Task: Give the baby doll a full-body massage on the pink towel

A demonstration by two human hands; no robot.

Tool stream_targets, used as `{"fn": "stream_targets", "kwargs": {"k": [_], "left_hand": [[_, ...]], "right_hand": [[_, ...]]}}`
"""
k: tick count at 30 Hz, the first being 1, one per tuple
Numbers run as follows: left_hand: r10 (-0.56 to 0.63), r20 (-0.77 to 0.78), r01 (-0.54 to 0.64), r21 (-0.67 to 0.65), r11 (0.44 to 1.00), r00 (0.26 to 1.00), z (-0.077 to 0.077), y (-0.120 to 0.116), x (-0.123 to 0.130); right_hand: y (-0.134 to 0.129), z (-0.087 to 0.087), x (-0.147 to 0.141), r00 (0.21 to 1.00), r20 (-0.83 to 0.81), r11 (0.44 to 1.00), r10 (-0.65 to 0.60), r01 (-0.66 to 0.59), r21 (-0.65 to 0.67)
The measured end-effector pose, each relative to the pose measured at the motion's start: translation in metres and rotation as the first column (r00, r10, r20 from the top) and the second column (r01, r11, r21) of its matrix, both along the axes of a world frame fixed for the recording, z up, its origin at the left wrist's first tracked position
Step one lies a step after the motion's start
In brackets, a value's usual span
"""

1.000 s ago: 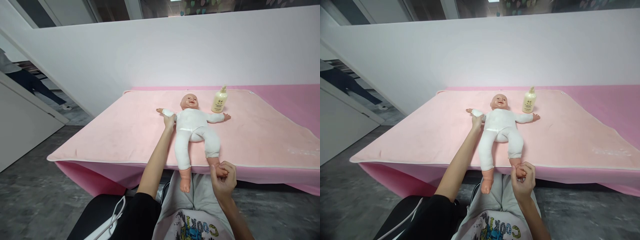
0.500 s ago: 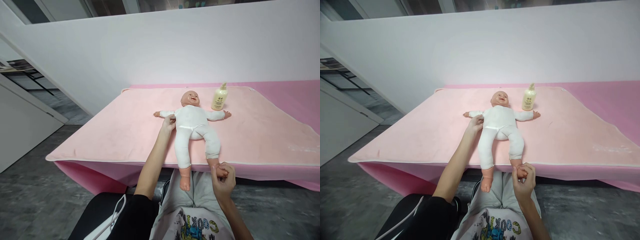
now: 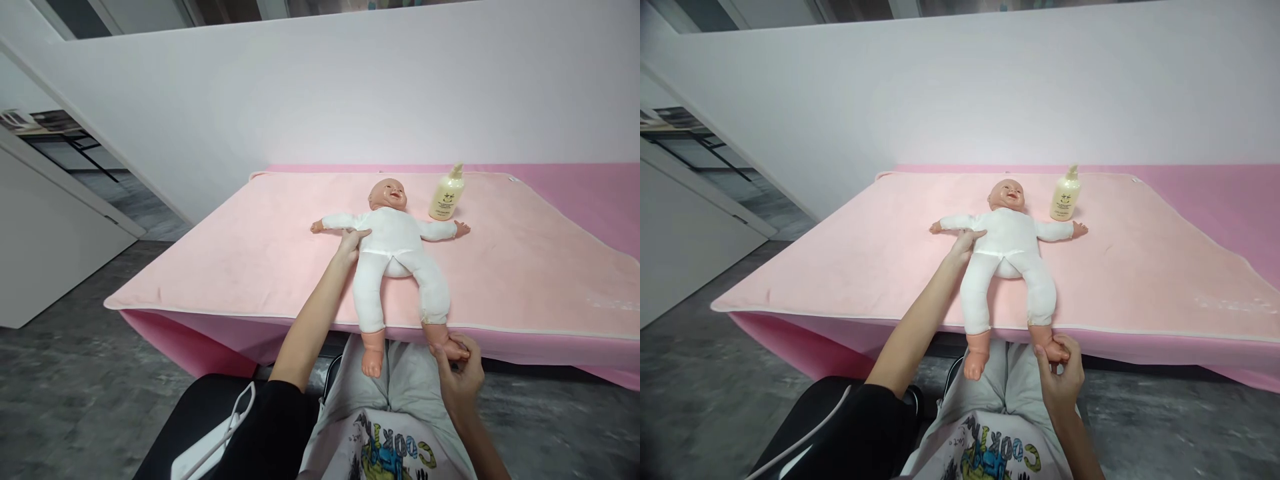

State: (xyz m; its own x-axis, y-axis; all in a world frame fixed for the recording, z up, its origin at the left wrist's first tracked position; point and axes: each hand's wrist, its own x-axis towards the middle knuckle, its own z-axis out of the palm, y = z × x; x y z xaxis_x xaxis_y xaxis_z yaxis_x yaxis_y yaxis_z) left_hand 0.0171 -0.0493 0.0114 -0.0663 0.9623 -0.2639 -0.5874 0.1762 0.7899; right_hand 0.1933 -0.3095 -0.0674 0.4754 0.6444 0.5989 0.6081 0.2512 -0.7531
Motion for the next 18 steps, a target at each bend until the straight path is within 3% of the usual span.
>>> {"fn": "stream_targets", "kwargs": {"k": [5, 9, 11, 13, 15, 18], "left_hand": [[0.077, 0.001, -0.077, 0.006, 0.997, 0.997, 0.001, 0.0, 0.003], [0.125, -0.016, -0.125, 0.004, 0.992, 0.992, 0.002, 0.003, 0.003], [0.143, -0.031, -0.142, 0.019, 0.99, 0.989, 0.003, 0.004, 0.004], [0.143, -0.067, -0.142, 0.019, 0.99, 0.987, 0.004, 0.004, 0.004], [0.133, -0.105, -0.132, 0.019, 0.991, 0.986, 0.006, 0.003, 0.004], [0.124, -0.139, -0.119, 0.049, 0.992, 0.982, 0.009, 0.001, 0.005]], "right_hand": [[-0.007, -0.003, 0.009, 1.0, 0.007, 0.998, 0.013, -0.012, -0.06], [-0.005, 0.01, 0.021, 0.98, 0.167, 0.99, -0.112, 0.096, 0.104], [0.006, 0.027, 0.027, 0.975, 0.123, 0.971, -0.183, 0.161, 0.175], [0.028, 0.051, 0.032, 0.975, -0.067, 0.958, -0.212, 0.221, 0.182], [0.063, 0.079, 0.034, 0.915, -0.39, 0.97, -0.106, 0.181, 0.163], [0.132, 0.11, 0.03, 0.645, -0.76, 0.996, 0.076, -0.016, 0.087]]}}
